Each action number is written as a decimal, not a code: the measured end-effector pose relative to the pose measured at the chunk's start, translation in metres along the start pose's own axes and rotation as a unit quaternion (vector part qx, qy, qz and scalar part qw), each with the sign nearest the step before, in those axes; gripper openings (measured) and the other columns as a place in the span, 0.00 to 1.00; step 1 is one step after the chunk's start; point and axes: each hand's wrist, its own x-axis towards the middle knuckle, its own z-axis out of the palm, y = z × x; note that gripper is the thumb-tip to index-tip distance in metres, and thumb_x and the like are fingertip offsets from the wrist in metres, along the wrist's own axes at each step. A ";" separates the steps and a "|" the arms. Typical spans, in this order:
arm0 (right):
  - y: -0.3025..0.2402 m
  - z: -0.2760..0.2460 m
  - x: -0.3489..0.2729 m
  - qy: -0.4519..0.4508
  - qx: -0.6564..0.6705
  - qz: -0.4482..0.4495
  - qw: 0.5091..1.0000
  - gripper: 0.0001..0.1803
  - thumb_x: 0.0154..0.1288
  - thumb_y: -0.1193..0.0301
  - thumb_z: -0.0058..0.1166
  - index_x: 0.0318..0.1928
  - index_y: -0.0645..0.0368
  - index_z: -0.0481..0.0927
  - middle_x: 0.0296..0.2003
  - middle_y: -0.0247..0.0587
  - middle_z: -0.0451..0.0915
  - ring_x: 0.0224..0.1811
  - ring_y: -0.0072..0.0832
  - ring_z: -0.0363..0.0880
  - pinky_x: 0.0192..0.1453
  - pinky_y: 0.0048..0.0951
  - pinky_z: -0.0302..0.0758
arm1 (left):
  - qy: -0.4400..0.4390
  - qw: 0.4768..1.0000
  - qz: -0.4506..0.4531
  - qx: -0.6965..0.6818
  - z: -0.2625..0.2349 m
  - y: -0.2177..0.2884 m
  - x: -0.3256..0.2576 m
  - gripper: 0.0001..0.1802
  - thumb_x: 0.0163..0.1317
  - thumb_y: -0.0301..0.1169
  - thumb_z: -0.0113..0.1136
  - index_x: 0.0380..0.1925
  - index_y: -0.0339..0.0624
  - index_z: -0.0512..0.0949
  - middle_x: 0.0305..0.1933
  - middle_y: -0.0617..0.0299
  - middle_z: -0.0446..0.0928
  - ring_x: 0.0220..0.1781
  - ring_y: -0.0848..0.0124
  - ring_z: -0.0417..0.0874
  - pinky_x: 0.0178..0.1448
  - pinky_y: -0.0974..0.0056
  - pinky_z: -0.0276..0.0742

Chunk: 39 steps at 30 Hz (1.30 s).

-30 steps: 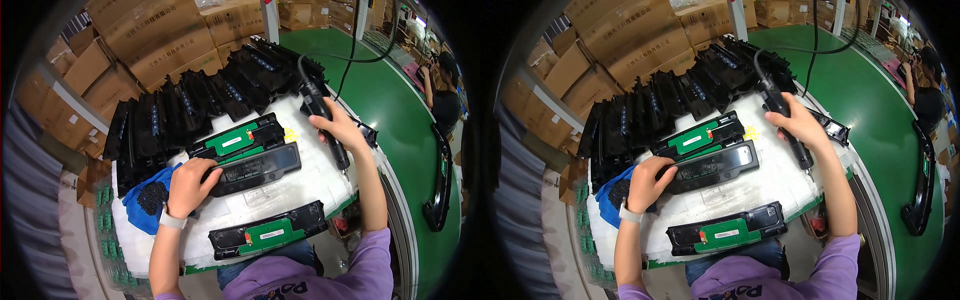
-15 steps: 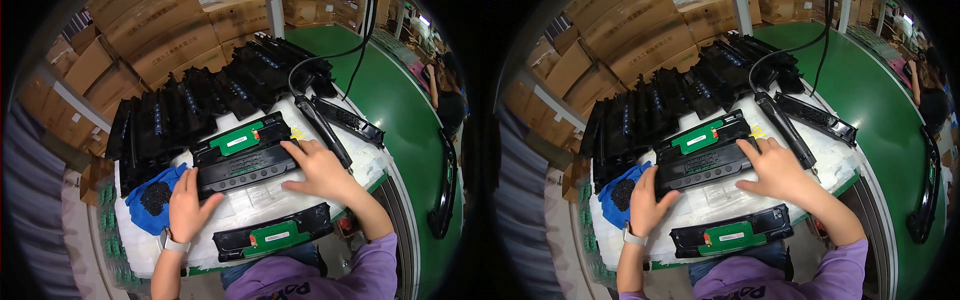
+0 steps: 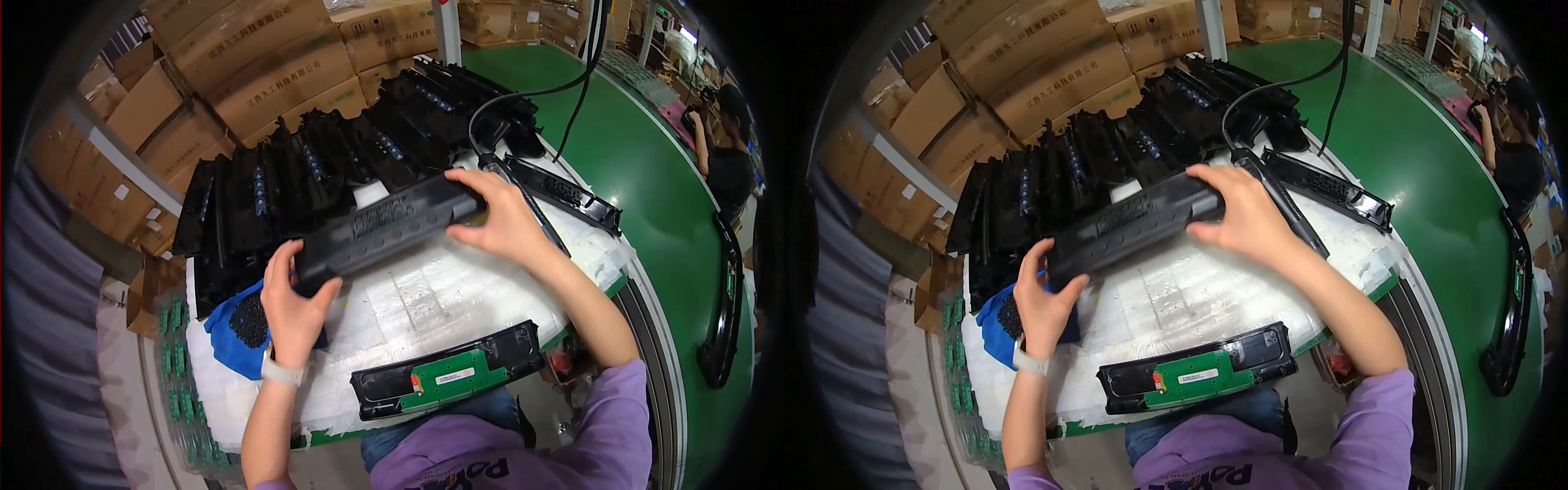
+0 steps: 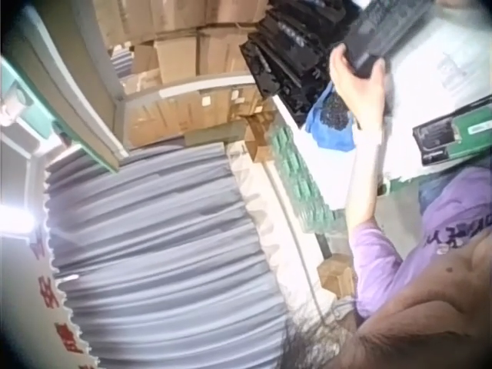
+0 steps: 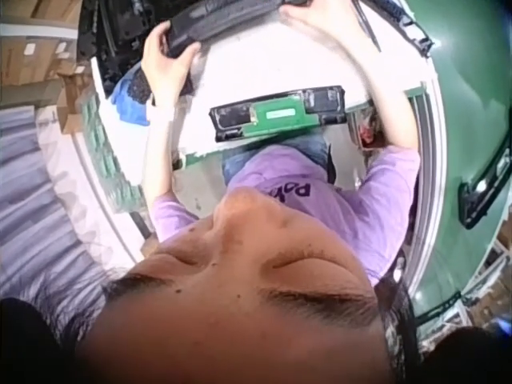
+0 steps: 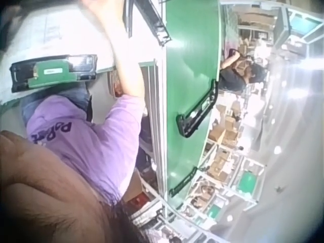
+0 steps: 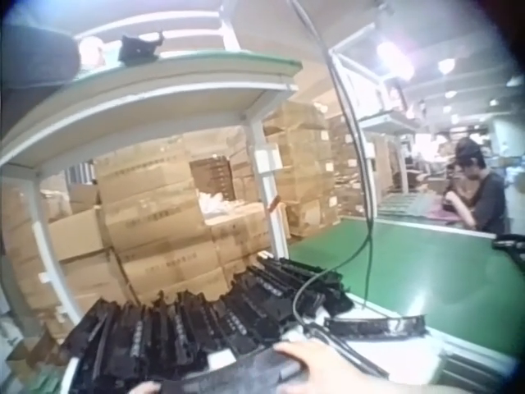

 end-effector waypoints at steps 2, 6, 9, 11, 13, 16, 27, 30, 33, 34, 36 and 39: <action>0.008 0.002 0.014 -0.059 0.008 0.062 0.996 0.35 0.39 0.69 0.65 0.53 0.59 0.71 0.48 0.51 0.74 0.50 0.45 0.72 0.55 0.36 0.70 | -0.027 1.000 -0.007 0.002 0.007 -0.003 0.017 0.31 0.36 0.24 0.70 0.46 0.37 0.71 0.47 0.52 0.73 0.43 0.58 0.76 0.47 0.62 0.74; 0.018 0.028 0.006 -0.077 -0.104 0.074 0.989 0.39 0.44 0.68 0.64 0.59 0.54 0.63 0.58 0.56 0.63 0.58 0.51 0.64 0.60 0.37 0.66 | -0.062 0.993 0.062 0.080 0.015 -0.017 0.015 0.31 0.40 0.25 0.67 0.48 0.35 0.68 0.54 0.48 0.68 0.54 0.51 0.69 0.58 0.57 0.67; 0.015 0.034 0.001 -0.056 -0.105 0.070 0.990 0.39 0.44 0.67 0.64 0.59 0.53 0.63 0.59 0.57 0.61 0.59 0.51 0.64 0.60 0.37 0.65 | -0.043 0.985 0.082 0.148 0.014 -0.016 0.007 0.31 0.43 0.27 0.65 0.50 0.35 0.67 0.58 0.44 0.63 0.59 0.49 0.64 0.62 0.57 0.62; 0.020 0.034 0.002 -0.039 -0.100 0.050 0.993 0.40 0.44 0.65 0.64 0.60 0.49 0.62 0.60 0.58 0.59 0.57 0.52 0.66 0.59 0.37 0.68 | -0.011 0.983 0.109 0.145 0.010 -0.013 0.004 0.30 0.45 0.27 0.65 0.50 0.35 0.67 0.58 0.44 0.63 0.59 0.49 0.64 0.62 0.57 0.62; 0.019 0.033 0.003 -0.022 -0.123 0.045 0.991 0.40 0.44 0.64 0.64 0.61 0.46 0.62 0.60 0.57 0.59 0.53 0.51 0.70 0.56 0.37 0.70 | -0.015 0.985 0.119 0.124 -0.003 0.008 -0.003 0.25 0.46 0.26 0.63 0.47 0.34 0.69 0.57 0.45 0.65 0.57 0.49 0.67 0.60 0.57 0.65; 0.021 0.033 0.004 -0.032 -0.152 0.058 0.986 0.40 0.44 0.64 0.64 0.61 0.43 0.62 0.61 0.54 0.59 0.42 0.43 0.77 0.51 0.36 0.73 | -0.144 0.970 0.196 -0.001 -0.012 0.031 -0.023 0.19 0.45 0.28 0.65 0.39 0.34 0.75 0.49 0.46 0.73 0.49 0.51 0.75 0.51 0.56 0.71; 0.018 0.011 0.001 -0.001 -0.153 0.022 0.988 0.35 0.48 0.59 0.62 0.58 0.48 0.65 0.59 0.56 0.61 0.58 0.47 0.66 0.54 0.40 0.72 | -0.376 0.874 0.306 -0.026 0.010 0.068 -0.081 0.28 0.40 0.34 0.67 0.46 0.46 0.75 0.56 0.46 0.67 0.51 0.51 0.72 0.49 0.55 0.74; 0.012 0.008 0.002 0.034 -0.100 0.001 0.994 0.32 0.48 0.60 0.62 0.55 0.51 0.67 0.55 0.53 0.63 0.51 0.46 0.70 0.51 0.37 0.72 | -0.347 0.888 0.302 -0.003 0.007 0.066 -0.079 0.27 0.39 0.32 0.68 0.45 0.45 0.76 0.55 0.46 0.68 0.49 0.51 0.73 0.48 0.56 0.74; 0.009 0.000 -0.001 0.018 -0.076 0.039 0.996 0.31 0.48 0.62 0.61 0.54 0.51 0.68 0.55 0.52 0.63 0.48 0.45 0.73 0.50 0.37 0.72 | -0.315 0.905 0.287 0.000 0.012 0.058 -0.062 0.24 0.41 0.33 0.68 0.43 0.43 0.77 0.53 0.45 0.69 0.49 0.51 0.73 0.46 0.57 0.75; 0.013 -0.001 -0.002 0.028 -0.086 0.037 0.995 0.30 0.49 0.63 0.61 0.54 0.52 0.68 0.55 0.52 0.64 0.48 0.45 0.73 0.50 0.37 0.72 | -0.305 0.908 0.287 0.001 0.016 0.053 -0.056 0.24 0.42 0.33 0.67 0.43 0.43 0.77 0.53 0.45 0.70 0.48 0.51 0.73 0.46 0.57 0.75; 0.015 0.000 -0.001 0.046 -0.093 0.026 0.994 0.28 0.49 0.64 0.61 0.52 0.53 0.69 0.54 0.50 0.65 0.47 0.46 0.73 0.49 0.38 0.73 | -0.271 0.914 0.301 0.024 0.023 0.044 -0.041 0.22 0.44 0.35 0.66 0.42 0.43 0.78 0.52 0.46 0.71 0.48 0.52 0.73 0.46 0.58 0.75; 0.006 0.000 0.012 0.017 -0.076 0.025 0.997 0.27 0.49 0.67 0.60 0.52 0.55 0.70 0.52 0.45 0.66 0.49 0.46 0.73 0.51 0.36 0.72 | -0.264 0.919 0.292 0.021 0.025 0.031 -0.023 0.22 0.45 0.36 0.66 0.42 0.44 0.78 0.52 0.47 0.71 0.49 0.52 0.74 0.47 0.58 0.75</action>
